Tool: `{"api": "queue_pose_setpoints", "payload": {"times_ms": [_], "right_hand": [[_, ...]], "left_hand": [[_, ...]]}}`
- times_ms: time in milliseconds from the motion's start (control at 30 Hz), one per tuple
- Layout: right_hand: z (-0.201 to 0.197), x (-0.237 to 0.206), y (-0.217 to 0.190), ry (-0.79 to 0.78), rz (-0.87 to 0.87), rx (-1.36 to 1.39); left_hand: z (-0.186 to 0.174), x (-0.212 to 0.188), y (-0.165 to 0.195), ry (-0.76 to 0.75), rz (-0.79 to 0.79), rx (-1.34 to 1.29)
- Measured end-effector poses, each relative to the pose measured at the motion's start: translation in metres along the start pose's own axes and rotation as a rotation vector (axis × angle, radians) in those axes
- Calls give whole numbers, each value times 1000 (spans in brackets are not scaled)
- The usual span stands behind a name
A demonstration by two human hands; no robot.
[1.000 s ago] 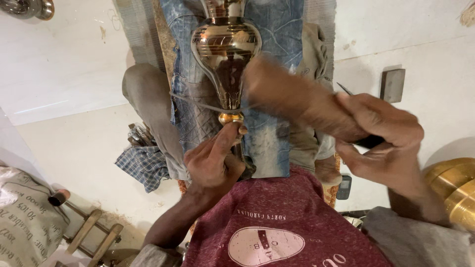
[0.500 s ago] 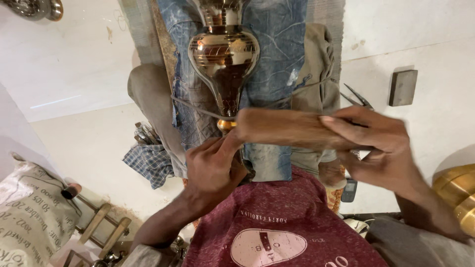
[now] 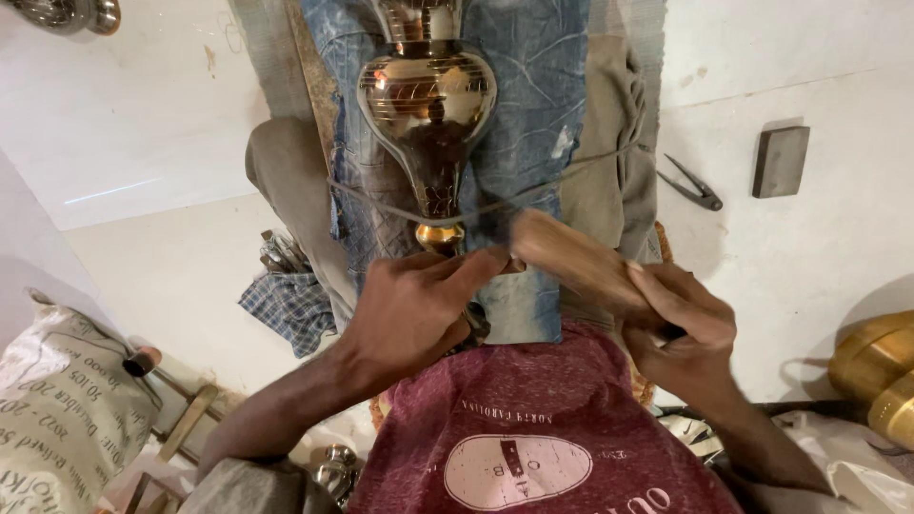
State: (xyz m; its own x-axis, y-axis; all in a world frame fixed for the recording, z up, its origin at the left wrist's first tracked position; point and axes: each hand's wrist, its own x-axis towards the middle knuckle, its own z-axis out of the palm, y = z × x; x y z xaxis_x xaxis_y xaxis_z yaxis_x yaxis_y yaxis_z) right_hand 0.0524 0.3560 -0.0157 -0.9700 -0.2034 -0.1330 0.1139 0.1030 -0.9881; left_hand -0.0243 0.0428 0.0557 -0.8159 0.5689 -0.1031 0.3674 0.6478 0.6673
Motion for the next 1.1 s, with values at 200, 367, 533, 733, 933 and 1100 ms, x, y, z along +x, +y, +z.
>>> {"api": "queue_pose_setpoints", "payload": {"times_ms": [200, 367, 533, 733, 933, 1100], "right_hand": [[32, -41, 2, 263, -41, -294], [48, -59, 1, 195, 168, -389], [56, -47, -1, 214, 381, -70], [59, -20, -2, 211, 285, -98], [34, 13, -8, 59, -28, -161], [11, 44, -28, 35, -195, -1]], "left_hand": [[-15, 16, 3, -178, 65, 31], [-29, 21, -4, -393, -83, 16], [-17, -6, -1, 372, -111, -541], [10, -25, -9, 429, -137, -380], [5, -28, -17, 369, -82, -234], [-9, -25, -14, 269, -89, -236]]}}
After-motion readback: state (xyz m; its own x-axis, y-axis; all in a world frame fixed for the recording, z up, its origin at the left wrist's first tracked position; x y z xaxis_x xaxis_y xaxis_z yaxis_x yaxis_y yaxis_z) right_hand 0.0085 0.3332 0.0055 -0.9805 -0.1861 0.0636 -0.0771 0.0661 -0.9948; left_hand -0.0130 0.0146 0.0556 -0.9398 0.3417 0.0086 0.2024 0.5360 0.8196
